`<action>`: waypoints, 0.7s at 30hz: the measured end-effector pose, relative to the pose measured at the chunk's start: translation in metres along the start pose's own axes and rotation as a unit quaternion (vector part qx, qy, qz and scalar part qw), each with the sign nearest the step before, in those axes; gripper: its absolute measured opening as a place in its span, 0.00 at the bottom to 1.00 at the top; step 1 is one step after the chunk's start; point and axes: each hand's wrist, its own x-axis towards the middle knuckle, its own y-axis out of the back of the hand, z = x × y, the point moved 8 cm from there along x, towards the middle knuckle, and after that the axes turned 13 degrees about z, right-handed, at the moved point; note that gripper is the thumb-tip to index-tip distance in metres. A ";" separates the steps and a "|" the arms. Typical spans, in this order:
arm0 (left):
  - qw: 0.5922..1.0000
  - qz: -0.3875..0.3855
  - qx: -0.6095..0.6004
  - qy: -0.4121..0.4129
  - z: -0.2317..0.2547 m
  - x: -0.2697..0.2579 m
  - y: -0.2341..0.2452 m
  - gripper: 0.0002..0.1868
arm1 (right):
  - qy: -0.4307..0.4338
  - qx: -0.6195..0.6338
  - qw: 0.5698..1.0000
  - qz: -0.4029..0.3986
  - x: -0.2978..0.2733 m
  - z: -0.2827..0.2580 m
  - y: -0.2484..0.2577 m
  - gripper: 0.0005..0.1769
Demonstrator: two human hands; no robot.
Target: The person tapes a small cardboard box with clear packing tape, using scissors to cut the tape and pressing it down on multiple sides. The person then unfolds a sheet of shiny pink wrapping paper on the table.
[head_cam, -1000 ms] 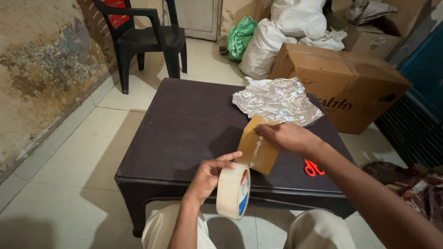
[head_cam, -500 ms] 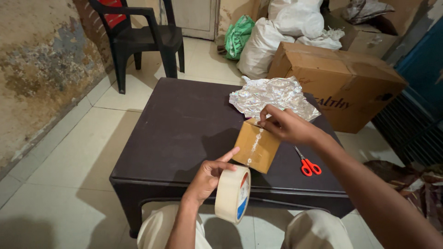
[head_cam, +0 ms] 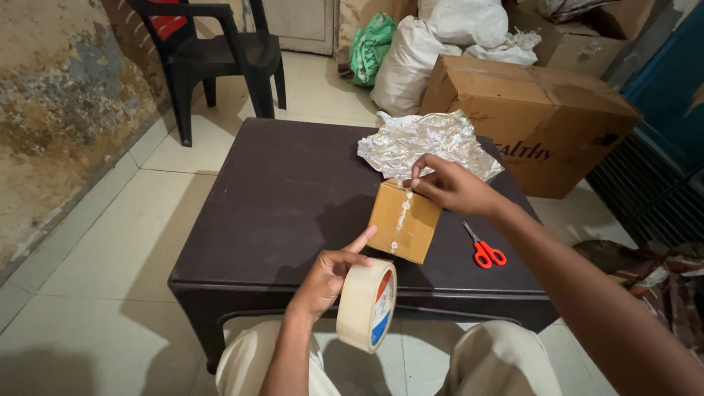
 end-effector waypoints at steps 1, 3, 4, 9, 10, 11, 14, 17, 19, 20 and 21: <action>1.000 0.001 0.002 0.000 0.000 0.000 0.000 0.26 | -0.010 -0.014 1.000 0.007 -0.001 0.001 0.001 0.09; 1.000 0.006 0.008 0.002 0.000 0.000 0.002 0.26 | -0.029 0.037 0.999 0.016 -0.007 -0.001 -0.001 0.14; 1.000 0.010 0.012 0.003 0.000 0.000 0.004 0.26 | -0.039 0.061 0.997 0.020 -0.013 -0.002 -0.003 0.17; 1.000 0.006 0.004 -0.006 0.004 -0.002 0.006 0.25 | 0.061 -0.062 0.996 0.027 -0.043 -0.023 -0.021 0.36; 1.000 -0.003 -0.005 -0.011 0.006 -0.003 0.004 0.23 | 0.063 -0.076 0.995 0.032 -0.045 -0.023 -0.023 0.38; 1.000 -0.015 -0.015 -0.015 0.007 -0.005 0.002 0.22 | 0.112 -0.091 0.989 0.029 -0.049 -0.030 -0.028 0.37; 0.999 -0.011 -0.029 0.012 0.009 -0.009 0.001 0.21 | 0.233 -0.133 0.963 0.024 -0.065 -0.044 -0.036 0.34; 1.000 -0.014 -0.013 -0.014 0.018 -0.014 -0.002 0.19 | 0.287 -0.172 0.942 0.039 -0.079 -0.048 -0.045 0.34; 1.000 -0.009 -0.004 -0.019 0.020 -0.015 -0.002 0.19 | 0.284 -0.209 0.934 0.066 -0.087 -0.046 -0.046 0.34; 1.000 -0.007 0.000 -0.022 0.020 -0.015 -0.003 0.19 | 0.279 -0.213 0.934 0.073 -0.089 -0.046 -0.046 0.34; 1.000 -0.010 -0.002 -0.026 0.021 -0.015 -0.004 0.19 | 0.272 -0.218 0.934 0.081 -0.092 -0.047 -0.046 0.33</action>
